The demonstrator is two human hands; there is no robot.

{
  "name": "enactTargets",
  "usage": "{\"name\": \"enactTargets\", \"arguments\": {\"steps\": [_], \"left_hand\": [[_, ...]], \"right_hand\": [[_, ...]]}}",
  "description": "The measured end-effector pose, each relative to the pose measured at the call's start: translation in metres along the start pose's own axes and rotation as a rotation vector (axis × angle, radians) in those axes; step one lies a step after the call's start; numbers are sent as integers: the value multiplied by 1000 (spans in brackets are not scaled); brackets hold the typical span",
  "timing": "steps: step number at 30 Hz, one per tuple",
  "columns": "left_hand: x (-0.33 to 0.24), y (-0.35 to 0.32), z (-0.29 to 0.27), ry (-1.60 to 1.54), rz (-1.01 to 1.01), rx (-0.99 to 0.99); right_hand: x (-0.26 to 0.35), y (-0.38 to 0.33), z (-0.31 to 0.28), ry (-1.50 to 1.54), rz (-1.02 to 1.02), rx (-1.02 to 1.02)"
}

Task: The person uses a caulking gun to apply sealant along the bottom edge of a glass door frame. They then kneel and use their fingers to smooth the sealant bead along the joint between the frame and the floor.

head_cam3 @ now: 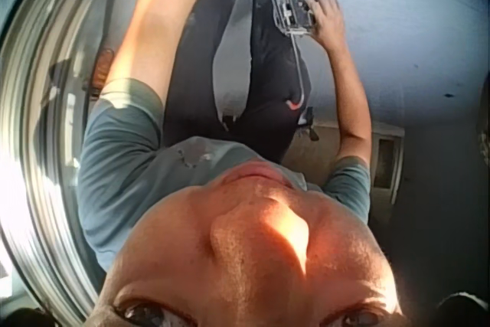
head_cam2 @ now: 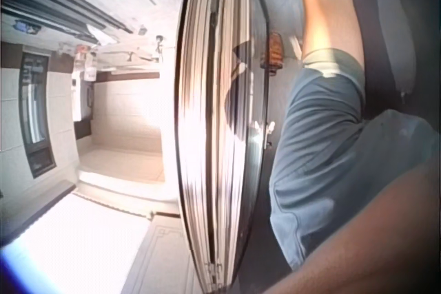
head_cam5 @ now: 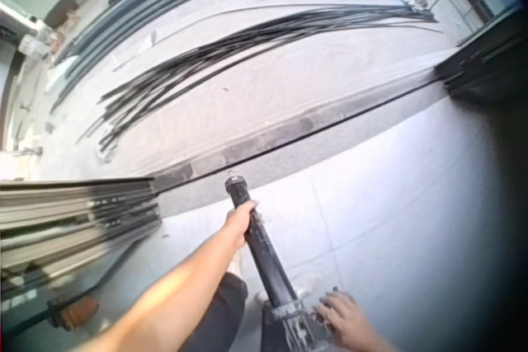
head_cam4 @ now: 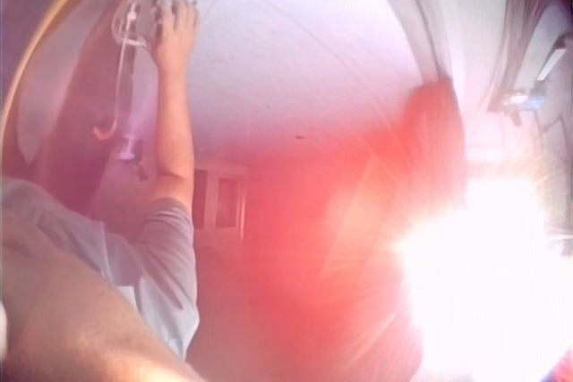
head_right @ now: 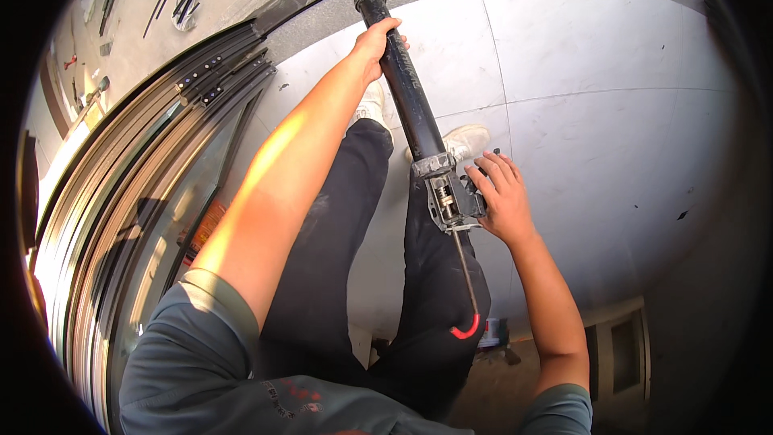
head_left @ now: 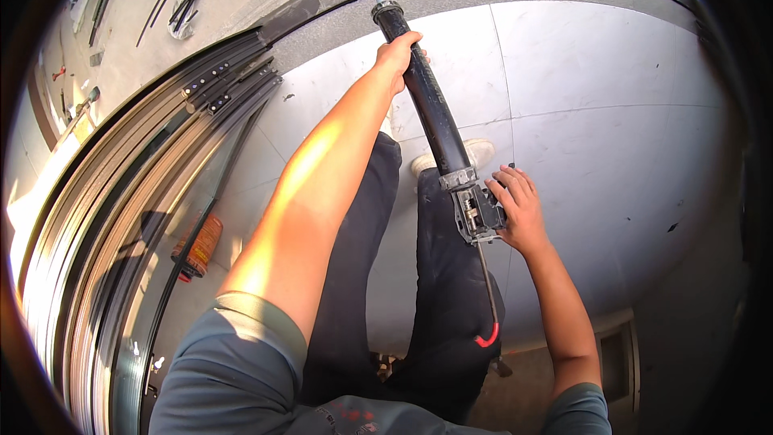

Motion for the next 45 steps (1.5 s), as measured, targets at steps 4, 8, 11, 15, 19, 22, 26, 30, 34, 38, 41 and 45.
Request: {"name": "enactTargets", "arguments": {"steps": [4, 8, 11, 15, 19, 22, 26, 30, 34, 38, 41, 45], "left_hand": [[1, 18, -6, -14, 13, -6], [-1, 36, -11, -10, 32, -2], [-2, 42, -13, -13, 40, -7], [-1, 47, -14, -42, 52, 17], [-1, 50, -15, -65, 56, 13], [-2, 52, -15, -70, 64, 9], [-1, 57, -17, -73, 79, 6], [2, 62, -17, -115, 86, 11], [5, 66, -13, -137, 104, 26], [6, 69, -8, -132, 117, 25], [6, 71, -5, -139, 111, 19], [7, 74, -1, -141, 122, 41]], "right_hand": [[-10, 11, 4, -33, -19, -15], [-22, 26, 12, -50, -26, -8], [-27, 32, 11, -58, -58, -32], [-32, 34, 6, -69, -71, -22], [-34, 39, 2, -81, -87, -22], [-36, 41, 0, -83, -98, -26], [-43, 43, -1, -134, -105, -4], [-51, 48, -1, -167, -136, -15], [-58, 51, -8, -197, -155, -18], [-63, 53, -13, -232, -170, -39], [-67, 54, -15, -248, -171, -45], [-70, 53, -17, -263, -173, -67]]}}
Point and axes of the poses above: each hand's wrist, its own y-axis towards the middle knuckle, its own z-axis out of the palm, x = y × z, the point moved 1 cm from there along y, towards the middle knuckle, and after that the axes turned 3 degrees about x, right-handed, at the moved point
